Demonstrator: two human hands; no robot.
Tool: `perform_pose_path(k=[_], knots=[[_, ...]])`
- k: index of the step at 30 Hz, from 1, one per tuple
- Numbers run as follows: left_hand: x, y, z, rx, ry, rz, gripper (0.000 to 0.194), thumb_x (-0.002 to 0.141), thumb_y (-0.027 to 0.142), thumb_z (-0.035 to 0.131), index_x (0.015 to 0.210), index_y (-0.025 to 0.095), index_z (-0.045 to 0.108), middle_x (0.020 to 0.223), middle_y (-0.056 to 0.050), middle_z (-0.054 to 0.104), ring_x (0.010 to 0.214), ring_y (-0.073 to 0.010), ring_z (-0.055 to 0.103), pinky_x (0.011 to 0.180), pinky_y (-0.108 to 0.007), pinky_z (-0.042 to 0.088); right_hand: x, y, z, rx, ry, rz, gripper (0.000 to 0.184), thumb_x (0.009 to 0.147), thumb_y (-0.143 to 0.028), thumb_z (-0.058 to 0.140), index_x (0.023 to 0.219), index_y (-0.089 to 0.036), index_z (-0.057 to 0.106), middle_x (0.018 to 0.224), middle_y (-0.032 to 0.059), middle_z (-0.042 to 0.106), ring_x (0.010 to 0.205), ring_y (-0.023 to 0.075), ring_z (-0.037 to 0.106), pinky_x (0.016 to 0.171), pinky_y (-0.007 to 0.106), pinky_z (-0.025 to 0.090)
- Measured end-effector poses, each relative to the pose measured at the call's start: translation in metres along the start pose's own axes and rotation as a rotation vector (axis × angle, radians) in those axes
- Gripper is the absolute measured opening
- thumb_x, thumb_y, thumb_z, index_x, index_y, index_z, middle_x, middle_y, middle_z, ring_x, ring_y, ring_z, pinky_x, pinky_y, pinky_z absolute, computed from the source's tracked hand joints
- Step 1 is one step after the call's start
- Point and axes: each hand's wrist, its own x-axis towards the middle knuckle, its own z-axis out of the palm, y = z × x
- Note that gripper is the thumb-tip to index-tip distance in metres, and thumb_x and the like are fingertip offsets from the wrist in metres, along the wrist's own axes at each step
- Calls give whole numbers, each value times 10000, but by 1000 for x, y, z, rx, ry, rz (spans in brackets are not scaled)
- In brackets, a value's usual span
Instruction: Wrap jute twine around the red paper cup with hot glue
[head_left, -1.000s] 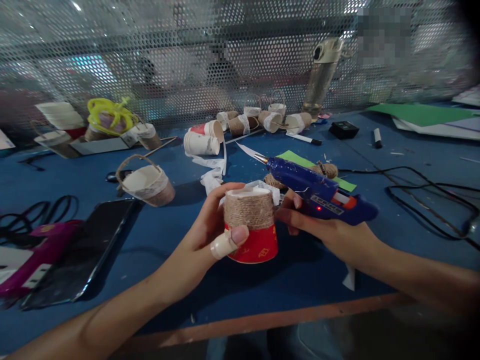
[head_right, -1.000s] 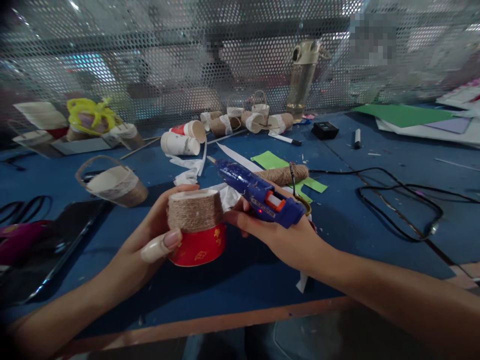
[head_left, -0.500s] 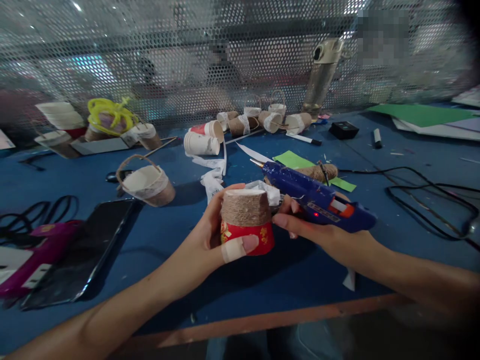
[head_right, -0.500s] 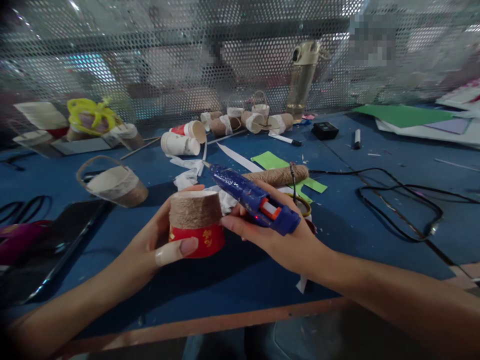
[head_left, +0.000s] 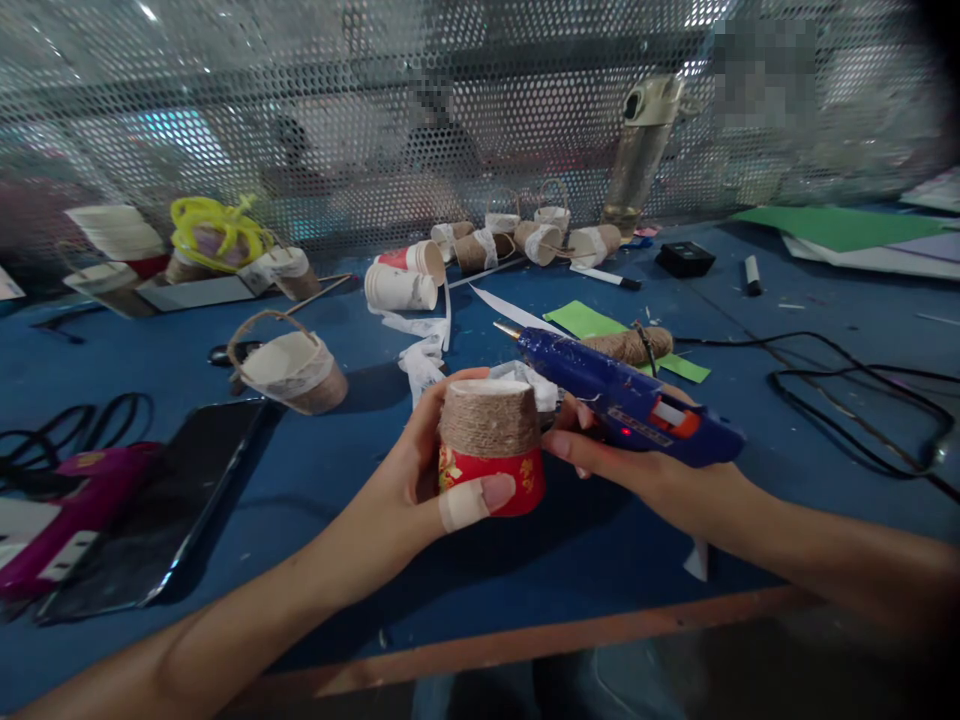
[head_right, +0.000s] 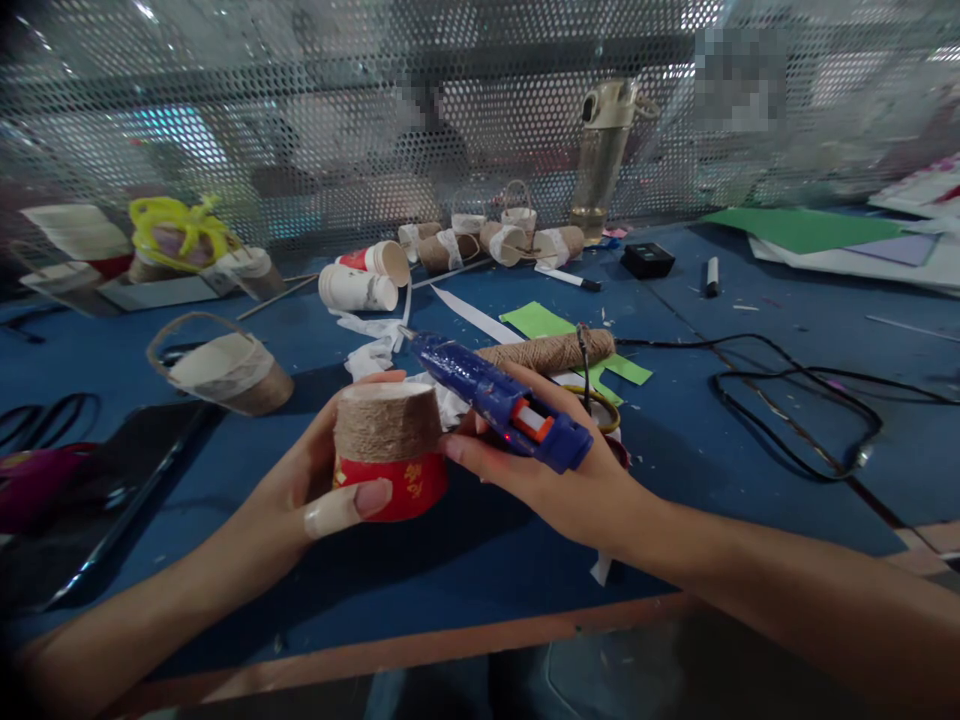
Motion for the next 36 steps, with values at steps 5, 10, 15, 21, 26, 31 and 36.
perform_pose_path(k=[5,10,15,21,26,31,36], knots=[[-1,0,-3,36,-99,-25,780,850,317,819,1508,409,410,1470,5,628,1323,-241,613,1054,-283,530,-1,1,1,-26,69,-33,300,683,-342,924,776,-279,646,769,-56,692,751,154,689,710,268,642],[-1,-2,-3,49,-102,-11,868,849,321,820,1555,434,328,1543,10,568,1391,-253,559,1104,-305,494,-1,1,3,-43,113,-45,311,655,-346,938,770,-287,656,791,-45,722,792,188,717,755,320,664],[0,-3,-3,64,-63,1,807,848,307,821,1512,404,373,1518,-4,591,1364,-264,584,1096,-320,505,0,-1,7,-59,176,-58,320,625,-341,946,738,-283,652,774,-34,720,793,210,727,773,371,674],[2,-1,-4,77,-68,5,793,833,315,831,1495,381,400,1507,-25,598,1358,-294,588,1099,-361,509,-1,0,6,-86,183,-76,297,640,-266,935,732,-282,653,789,-35,727,781,208,725,767,377,671],[1,-1,-1,86,-10,-12,826,823,335,838,1506,383,377,1533,-29,573,1362,-286,584,1082,-346,520,-1,0,4,-66,162,-73,313,639,-293,943,742,-277,648,764,-38,711,740,190,711,709,331,666],[1,-1,-1,60,31,-21,618,838,337,823,1383,299,533,1431,-50,656,1308,-289,623,1056,-338,532,-1,-4,5,-87,139,-29,307,661,-340,929,761,-288,644,795,-29,719,782,195,709,777,343,671],[2,1,-4,3,-11,-24,548,859,315,802,1351,287,562,1419,-53,671,1330,-292,608,1055,-341,530,0,-2,2,-72,80,-9,316,685,-412,917,791,-291,645,808,-26,725,795,201,720,797,354,666]])
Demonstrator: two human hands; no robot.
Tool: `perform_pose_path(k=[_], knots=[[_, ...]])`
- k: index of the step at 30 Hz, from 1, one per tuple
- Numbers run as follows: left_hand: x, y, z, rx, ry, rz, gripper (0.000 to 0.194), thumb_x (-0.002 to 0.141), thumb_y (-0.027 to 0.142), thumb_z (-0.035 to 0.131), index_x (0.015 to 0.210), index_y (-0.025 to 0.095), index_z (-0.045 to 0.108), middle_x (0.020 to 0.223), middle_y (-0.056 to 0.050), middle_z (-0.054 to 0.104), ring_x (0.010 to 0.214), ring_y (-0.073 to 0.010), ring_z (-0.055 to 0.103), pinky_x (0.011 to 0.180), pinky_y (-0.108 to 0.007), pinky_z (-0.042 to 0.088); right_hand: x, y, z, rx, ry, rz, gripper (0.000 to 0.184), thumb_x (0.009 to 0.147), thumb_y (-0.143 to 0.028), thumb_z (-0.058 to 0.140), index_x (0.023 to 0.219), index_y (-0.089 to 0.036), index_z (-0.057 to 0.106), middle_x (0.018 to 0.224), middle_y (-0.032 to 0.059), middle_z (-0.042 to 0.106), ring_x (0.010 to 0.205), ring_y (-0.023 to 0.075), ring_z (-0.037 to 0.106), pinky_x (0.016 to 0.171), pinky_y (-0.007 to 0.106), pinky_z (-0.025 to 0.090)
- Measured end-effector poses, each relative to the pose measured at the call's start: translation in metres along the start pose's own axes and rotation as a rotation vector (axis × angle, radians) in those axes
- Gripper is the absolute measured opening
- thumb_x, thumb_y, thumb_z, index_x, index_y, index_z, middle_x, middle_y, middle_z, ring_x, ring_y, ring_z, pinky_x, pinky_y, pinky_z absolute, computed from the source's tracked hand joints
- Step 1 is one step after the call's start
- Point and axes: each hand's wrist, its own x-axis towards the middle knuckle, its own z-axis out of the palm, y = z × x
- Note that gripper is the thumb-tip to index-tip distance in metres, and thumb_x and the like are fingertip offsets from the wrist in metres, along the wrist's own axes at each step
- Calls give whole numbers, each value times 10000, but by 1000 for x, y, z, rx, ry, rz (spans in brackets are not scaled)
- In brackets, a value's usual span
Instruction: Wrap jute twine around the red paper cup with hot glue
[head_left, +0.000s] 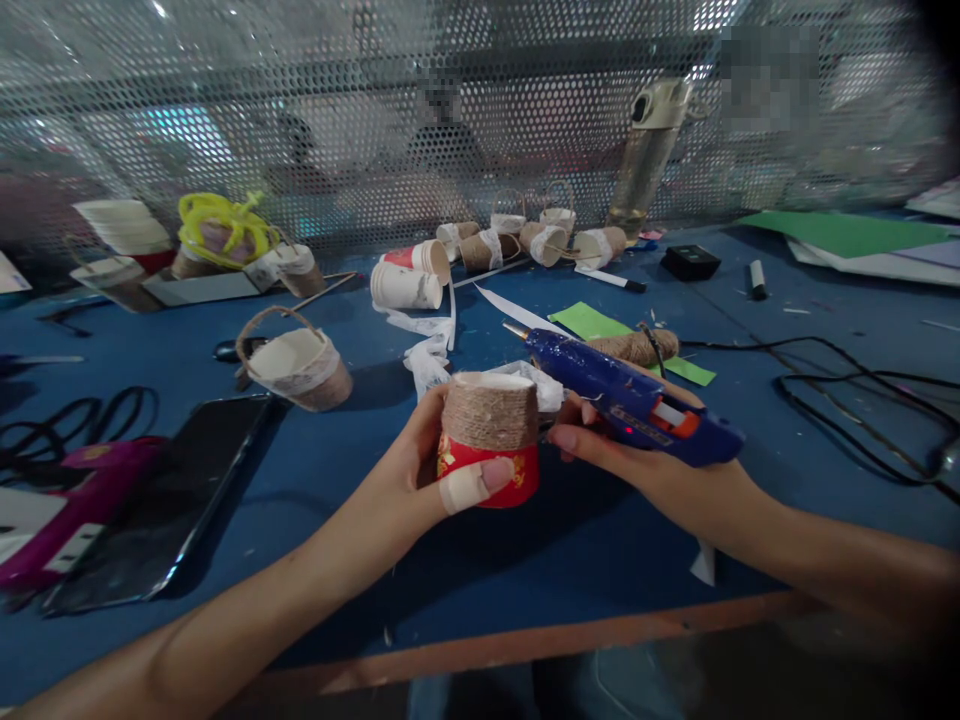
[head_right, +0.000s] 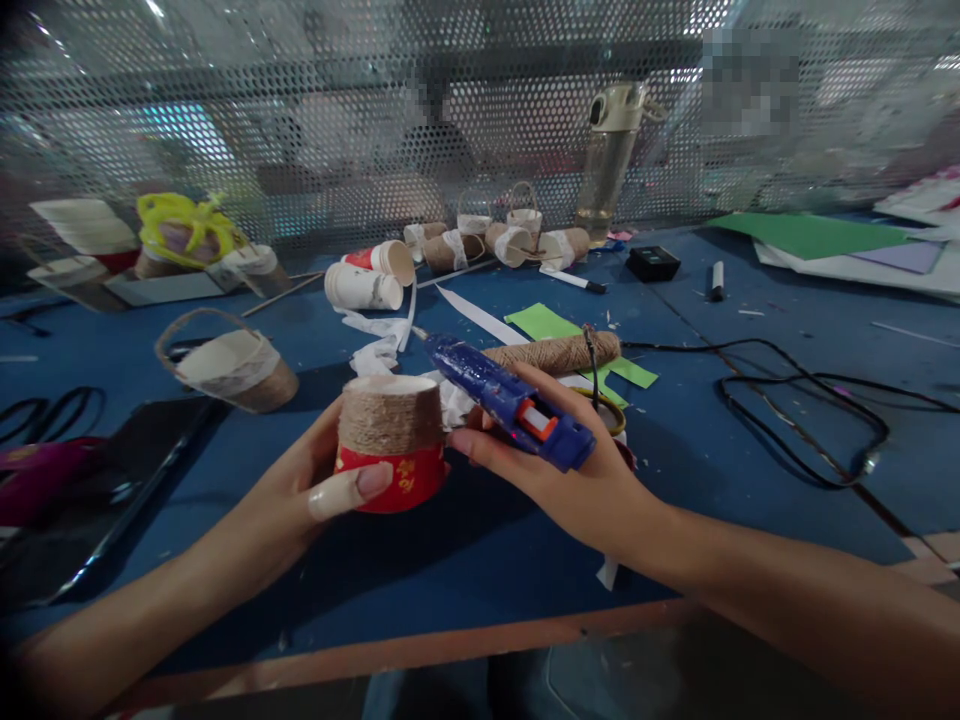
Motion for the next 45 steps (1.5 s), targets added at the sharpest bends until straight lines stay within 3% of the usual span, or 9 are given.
perform_pose_path(k=[6,9,14,18,23,27,31,37,45], knots=[[0,4,0,-27,11,10,552,862,335,793,1362,266,571,1434,-71,662,1326,-318,613,1063,-368,533,-1,2,-4,10,-33,-37,266,718,-356,909,778,-295,657,799,-48,722,774,175,727,790,311,662],[0,5,0,-7,-28,3,593,861,343,797,1391,261,545,1478,-81,630,1348,-317,596,1079,-370,525,-1,2,-3,13,-15,-36,243,749,-358,887,906,-317,707,928,-38,770,844,189,745,870,344,662],[-2,2,4,68,-91,-2,692,844,290,820,1445,332,480,1518,-50,595,1375,-297,573,1098,-376,509,-2,2,-2,64,-81,-58,472,686,-329,922,1101,-309,698,1188,-9,774,1111,262,740,1032,438,610],[-4,-2,9,118,-103,-5,737,825,272,838,1453,350,460,1522,-43,586,1365,-268,583,1083,-350,515,-2,1,-1,69,-162,-3,489,652,-305,935,1075,-348,693,1095,-37,795,1076,258,758,977,410,641],[-5,0,7,81,-144,31,698,882,295,788,1476,378,430,1510,-25,593,1319,-241,615,1051,-319,534,0,-3,-3,26,-116,-24,426,635,-315,941,977,-332,687,1026,-48,794,1051,255,760,987,401,632],[-3,2,0,110,14,143,421,993,358,634,1404,327,550,1448,-38,638,1307,-236,614,1023,-298,543,3,-3,-4,35,-38,-29,379,616,-353,949,812,-295,630,1036,-25,787,1083,282,747,1018,423,619],[1,3,-6,191,215,227,324,1013,335,604,1336,310,626,1210,-11,760,1125,-182,698,973,-266,550,3,-2,-4,56,4,-19,391,601,-333,955,778,-286,609,1059,-21,784,1089,284,746,1010,419,627],[3,8,-9,229,239,237,203,969,326,677,1157,282,739,1026,0,827,960,-178,754,901,-274,582,1,-2,-5,30,-30,-11,378,632,-374,935,931,-305,714,1038,-9,800,1044,291,762,961,441,646],[5,6,-14,211,291,215,152,902,325,760,1011,220,770,923,-34,844,846,-205,786,837,-310,617,0,3,-7,9,-63,-45,324,676,-341,920,896,-293,687,1154,-5,772,1128,269,722,1019,437,611]])
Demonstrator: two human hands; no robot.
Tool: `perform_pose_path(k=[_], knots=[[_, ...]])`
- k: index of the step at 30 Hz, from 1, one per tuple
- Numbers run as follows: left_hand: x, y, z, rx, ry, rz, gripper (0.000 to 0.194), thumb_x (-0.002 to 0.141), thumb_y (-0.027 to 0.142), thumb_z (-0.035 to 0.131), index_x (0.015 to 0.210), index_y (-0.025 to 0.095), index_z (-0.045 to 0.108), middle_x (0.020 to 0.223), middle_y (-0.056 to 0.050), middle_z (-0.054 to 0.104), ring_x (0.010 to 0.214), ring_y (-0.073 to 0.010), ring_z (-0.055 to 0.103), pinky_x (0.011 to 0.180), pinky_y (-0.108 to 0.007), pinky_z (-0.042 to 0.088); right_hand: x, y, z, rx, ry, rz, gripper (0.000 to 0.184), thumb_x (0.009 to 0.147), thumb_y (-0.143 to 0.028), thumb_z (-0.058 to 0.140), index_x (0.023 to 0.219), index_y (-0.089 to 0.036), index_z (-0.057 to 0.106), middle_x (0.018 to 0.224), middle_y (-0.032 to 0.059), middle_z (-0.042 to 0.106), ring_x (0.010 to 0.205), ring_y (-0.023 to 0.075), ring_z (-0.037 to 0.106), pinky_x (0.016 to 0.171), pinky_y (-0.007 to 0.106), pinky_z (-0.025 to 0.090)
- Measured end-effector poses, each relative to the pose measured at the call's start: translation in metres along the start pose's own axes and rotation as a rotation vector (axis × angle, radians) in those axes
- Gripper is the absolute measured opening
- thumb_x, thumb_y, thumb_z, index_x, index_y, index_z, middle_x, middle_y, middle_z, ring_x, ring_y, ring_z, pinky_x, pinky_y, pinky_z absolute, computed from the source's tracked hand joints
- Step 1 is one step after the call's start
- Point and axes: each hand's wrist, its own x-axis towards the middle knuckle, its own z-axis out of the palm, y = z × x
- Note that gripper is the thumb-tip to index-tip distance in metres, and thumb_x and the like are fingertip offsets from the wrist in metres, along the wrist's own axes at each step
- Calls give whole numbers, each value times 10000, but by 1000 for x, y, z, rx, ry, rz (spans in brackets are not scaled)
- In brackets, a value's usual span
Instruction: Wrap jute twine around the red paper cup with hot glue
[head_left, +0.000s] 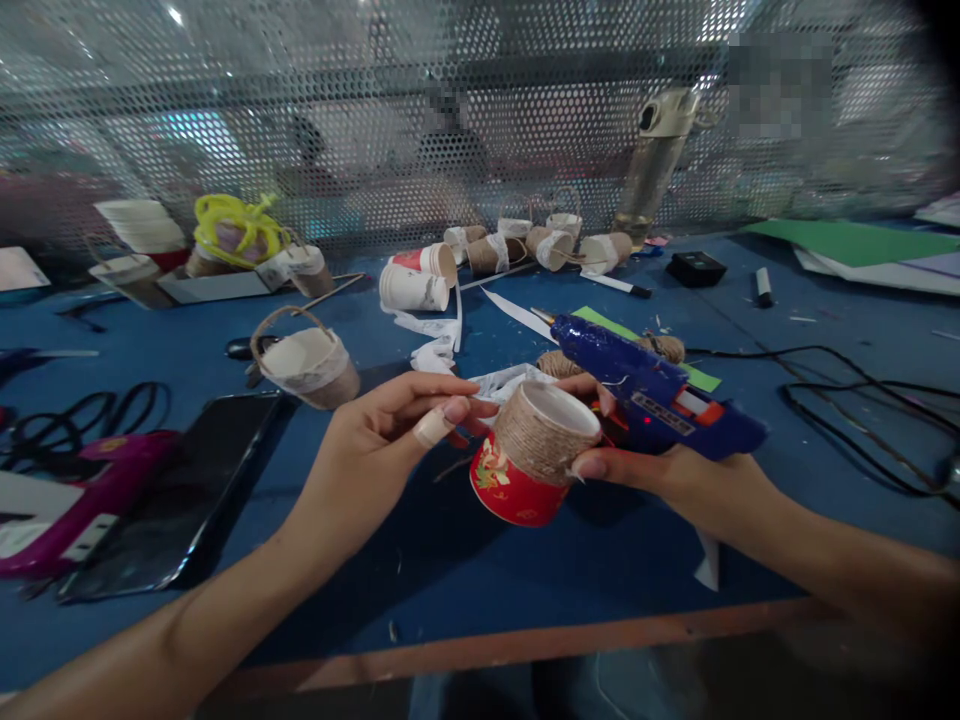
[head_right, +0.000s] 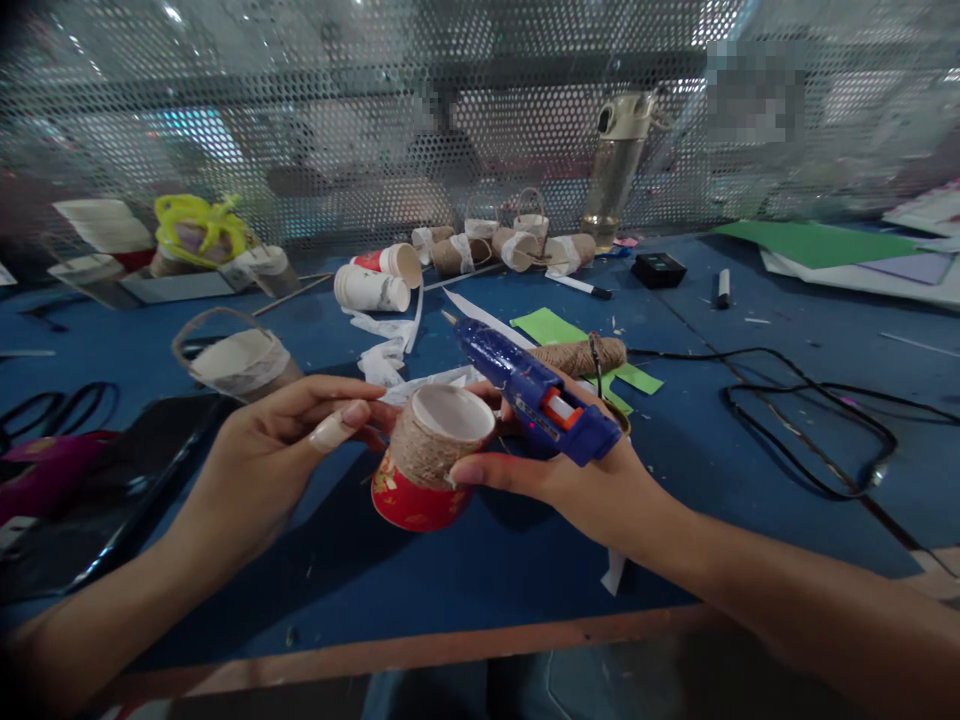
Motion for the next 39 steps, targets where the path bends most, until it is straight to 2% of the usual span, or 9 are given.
perform_pose_path(k=[4,9,14,17,21,25,31,35,39], knots=[[1,-1,-1,-21,19,-6,76,882,303,784,861,232,765,810,7,825,807,-177,777,812,-279,608,-1,-1,0,-16,56,0,374,603,-358,958,809,-275,656,1024,-12,773,1030,259,745,954,397,635],[1,1,-2,7,16,14,130,858,307,804,765,232,752,721,12,793,735,-171,753,772,-289,597,-1,-3,0,-23,69,18,426,547,-377,982,774,-278,636,956,-13,771,963,268,753,926,415,644],[0,1,-3,4,7,3,193,863,325,801,724,214,725,670,7,772,667,-158,737,689,-269,585,-1,-2,0,-12,30,18,386,595,-326,963,828,-278,660,1093,-15,773,1067,239,734,983,367,617],[1,0,-4,-32,-22,13,211,876,297,793,708,207,703,657,13,767,650,-136,732,696,-244,589,-2,0,0,2,16,26,441,594,-336,966,937,-292,694,1101,-7,773,1098,257,728,988,388,617],[2,-2,-4,-31,-17,51,136,851,276,819,759,215,739,694,35,787,676,-108,739,699,-180,585,-2,3,-1,-6,-1,42,603,568,-382,981,1099,-316,701,1056,-5,774,1101,282,728,958,392,633],[1,-1,-2,-13,19,77,18,885,250,786,900,261,789,840,43,831,783,-103,769,746,-147,590,-3,2,0,-36,1,31,499,629,-387,948,1065,-322,715,983,-15,783,983,269,765,904,396,655],[-2,1,-1,90,-28,122,146,922,221,742,1015,307,815,1034,38,835,935,-109,770,839,-142,589,-2,3,0,18,-1,23,479,637,-276,947,1052,-330,713,979,-40,786,964,237,771,896,352,659],[-2,2,0,49,-32,97,136,909,230,756,996,312,820,976,46,845,877,-111,781,806,-156,605,-2,5,1,59,-36,6,505,665,-249,937,1107,-360,718,994,-69,804,965,210,784,881,308,667],[-4,4,0,57,37,81,50,850,228,817,867,276,818,845,65,838,766,-84,767,739,-120,587,-3,4,4,60,-12,-33,537,592,-265,981,1062,-356,739,967,-69,810,944,219,789,858,317,679]])
